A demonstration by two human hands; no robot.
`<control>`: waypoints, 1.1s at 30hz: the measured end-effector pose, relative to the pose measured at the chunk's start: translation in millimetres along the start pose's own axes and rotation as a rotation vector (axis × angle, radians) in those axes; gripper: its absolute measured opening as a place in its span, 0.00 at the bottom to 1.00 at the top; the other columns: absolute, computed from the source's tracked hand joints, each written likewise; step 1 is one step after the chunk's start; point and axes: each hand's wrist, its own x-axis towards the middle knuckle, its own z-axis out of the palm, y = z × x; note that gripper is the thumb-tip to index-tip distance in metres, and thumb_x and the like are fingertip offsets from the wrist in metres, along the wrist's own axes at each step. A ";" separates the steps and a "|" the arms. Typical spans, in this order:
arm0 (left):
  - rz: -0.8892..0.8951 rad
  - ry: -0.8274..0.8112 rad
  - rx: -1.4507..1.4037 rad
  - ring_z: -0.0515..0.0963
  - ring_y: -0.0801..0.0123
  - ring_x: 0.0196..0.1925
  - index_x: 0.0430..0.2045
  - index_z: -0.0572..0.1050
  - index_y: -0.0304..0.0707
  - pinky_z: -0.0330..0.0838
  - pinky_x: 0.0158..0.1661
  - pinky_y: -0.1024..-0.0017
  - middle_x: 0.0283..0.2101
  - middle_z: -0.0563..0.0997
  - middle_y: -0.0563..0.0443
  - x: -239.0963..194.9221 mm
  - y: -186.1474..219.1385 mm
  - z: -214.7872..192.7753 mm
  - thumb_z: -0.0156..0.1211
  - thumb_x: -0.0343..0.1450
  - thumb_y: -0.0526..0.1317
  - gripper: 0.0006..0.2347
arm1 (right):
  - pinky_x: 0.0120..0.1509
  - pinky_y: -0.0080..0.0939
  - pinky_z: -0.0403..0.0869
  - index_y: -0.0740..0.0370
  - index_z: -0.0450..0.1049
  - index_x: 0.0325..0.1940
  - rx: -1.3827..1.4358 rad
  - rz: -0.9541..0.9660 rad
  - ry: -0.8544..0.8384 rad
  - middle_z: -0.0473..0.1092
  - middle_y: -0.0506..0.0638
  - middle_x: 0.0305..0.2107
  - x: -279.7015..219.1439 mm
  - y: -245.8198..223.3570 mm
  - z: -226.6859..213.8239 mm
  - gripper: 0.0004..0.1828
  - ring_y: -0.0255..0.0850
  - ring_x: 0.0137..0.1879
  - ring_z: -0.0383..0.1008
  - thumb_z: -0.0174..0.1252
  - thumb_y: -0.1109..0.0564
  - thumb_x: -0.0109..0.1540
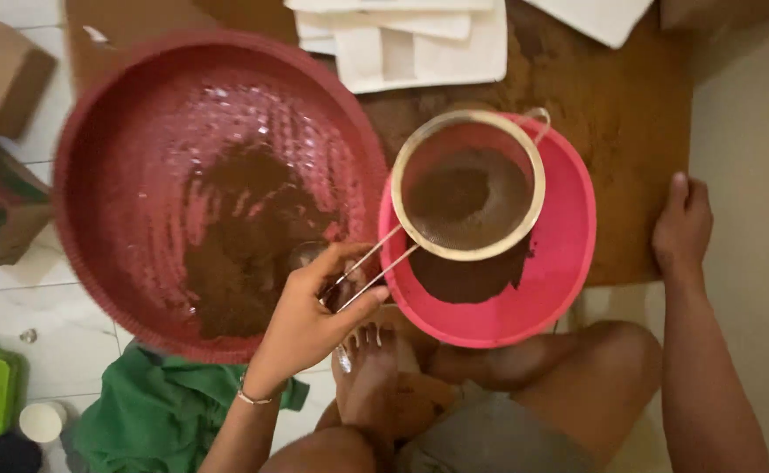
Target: The person scoops a dark brown powder from a large red tray using a spoon and sifts it through a mesh strainer into a pink bowl. They repeatedly transfer the powder and shake the strainer to separate the fine powder from larger clumps.
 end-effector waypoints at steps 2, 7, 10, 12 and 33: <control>0.026 0.001 0.001 0.66 0.79 0.21 0.49 0.77 0.33 0.61 0.23 0.80 0.27 0.79 0.57 2.8 0.0 6.0 0.70 0.65 0.35 0.18 | 0.59 0.58 0.64 0.77 0.66 0.66 -0.023 0.046 0.003 0.69 0.71 0.56 -6.4 -11.1 -5.7 0.30 0.65 0.57 0.68 0.36 0.44 0.81; -0.008 -0.025 -0.042 0.65 0.81 0.21 0.50 0.77 0.32 0.60 0.23 0.82 0.22 0.76 0.59 15.2 6.1 9.5 0.69 0.65 0.32 0.18 | 0.53 0.59 0.68 0.80 0.62 0.65 -0.050 -0.037 -0.084 0.69 0.75 0.50 -15.0 -33.2 -19.8 0.26 0.66 0.51 0.71 0.46 0.49 0.79; 0.000 0.004 -0.003 0.67 0.81 0.20 0.50 0.78 0.33 0.61 0.22 0.82 0.23 0.76 0.60 21.0 11.6 9.3 0.70 0.64 0.32 0.20 | 0.53 0.62 0.68 0.79 0.64 0.64 -0.056 0.111 -0.046 0.70 0.75 0.50 -23.7 -26.5 -16.6 0.30 0.68 0.51 0.71 0.40 0.43 0.79; -0.012 0.012 -0.013 0.68 0.81 0.20 0.50 0.78 0.33 0.61 0.22 0.81 0.23 0.77 0.59 22.4 15.6 9.8 0.70 0.64 0.32 0.19 | 0.48 0.59 0.68 0.77 0.67 0.60 -0.070 0.107 -0.003 0.71 0.71 0.44 -27.4 -12.8 -11.3 0.28 0.63 0.45 0.71 0.40 0.44 0.80; 0.057 -0.005 -0.008 0.70 0.79 0.26 0.45 0.80 0.31 0.65 0.24 0.82 0.28 0.72 0.57 26.4 7.9 30.5 0.69 0.64 0.30 0.15 | 0.42 0.54 0.69 0.80 0.72 0.56 -0.066 0.004 0.174 0.74 0.68 0.38 -32.8 -22.7 -5.1 0.23 0.60 0.38 0.73 0.45 0.51 0.81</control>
